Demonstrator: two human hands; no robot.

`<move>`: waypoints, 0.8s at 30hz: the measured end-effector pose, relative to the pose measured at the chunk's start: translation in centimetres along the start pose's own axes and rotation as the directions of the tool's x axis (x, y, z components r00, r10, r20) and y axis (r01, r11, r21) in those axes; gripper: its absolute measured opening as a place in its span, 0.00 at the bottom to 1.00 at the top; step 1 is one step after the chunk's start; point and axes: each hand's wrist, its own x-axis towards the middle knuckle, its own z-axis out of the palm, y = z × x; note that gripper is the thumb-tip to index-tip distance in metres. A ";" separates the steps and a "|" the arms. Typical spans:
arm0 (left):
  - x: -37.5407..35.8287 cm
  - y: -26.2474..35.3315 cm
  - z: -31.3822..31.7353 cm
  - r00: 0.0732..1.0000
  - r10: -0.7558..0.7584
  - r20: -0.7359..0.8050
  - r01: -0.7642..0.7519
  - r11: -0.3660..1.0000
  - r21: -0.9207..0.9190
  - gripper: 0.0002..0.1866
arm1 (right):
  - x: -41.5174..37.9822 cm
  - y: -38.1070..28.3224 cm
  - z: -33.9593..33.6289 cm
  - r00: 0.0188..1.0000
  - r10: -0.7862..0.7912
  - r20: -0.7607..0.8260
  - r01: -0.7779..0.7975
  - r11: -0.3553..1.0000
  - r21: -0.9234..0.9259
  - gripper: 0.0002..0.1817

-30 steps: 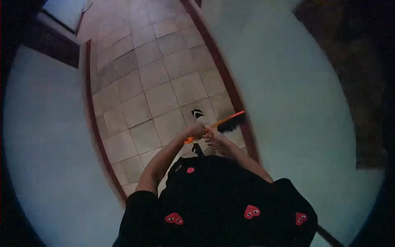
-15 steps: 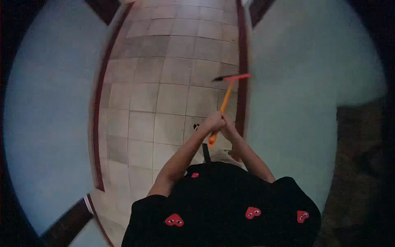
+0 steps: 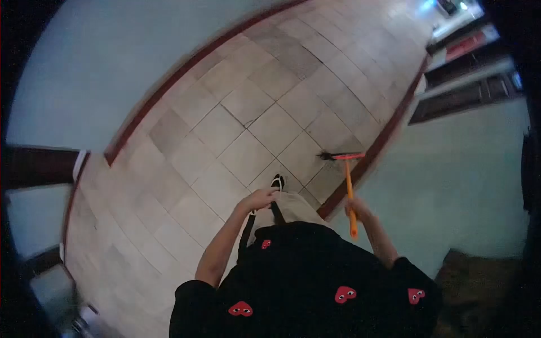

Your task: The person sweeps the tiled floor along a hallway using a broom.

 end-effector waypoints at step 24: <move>-5.4 -1.5 5.1 0.626 -0.248 -0.739 -0.258 0.829 -0.497 0.21 | 23.8 1.1 19.7 0.435 0.745 0.505 -0.771 0.598 -0.219 0.09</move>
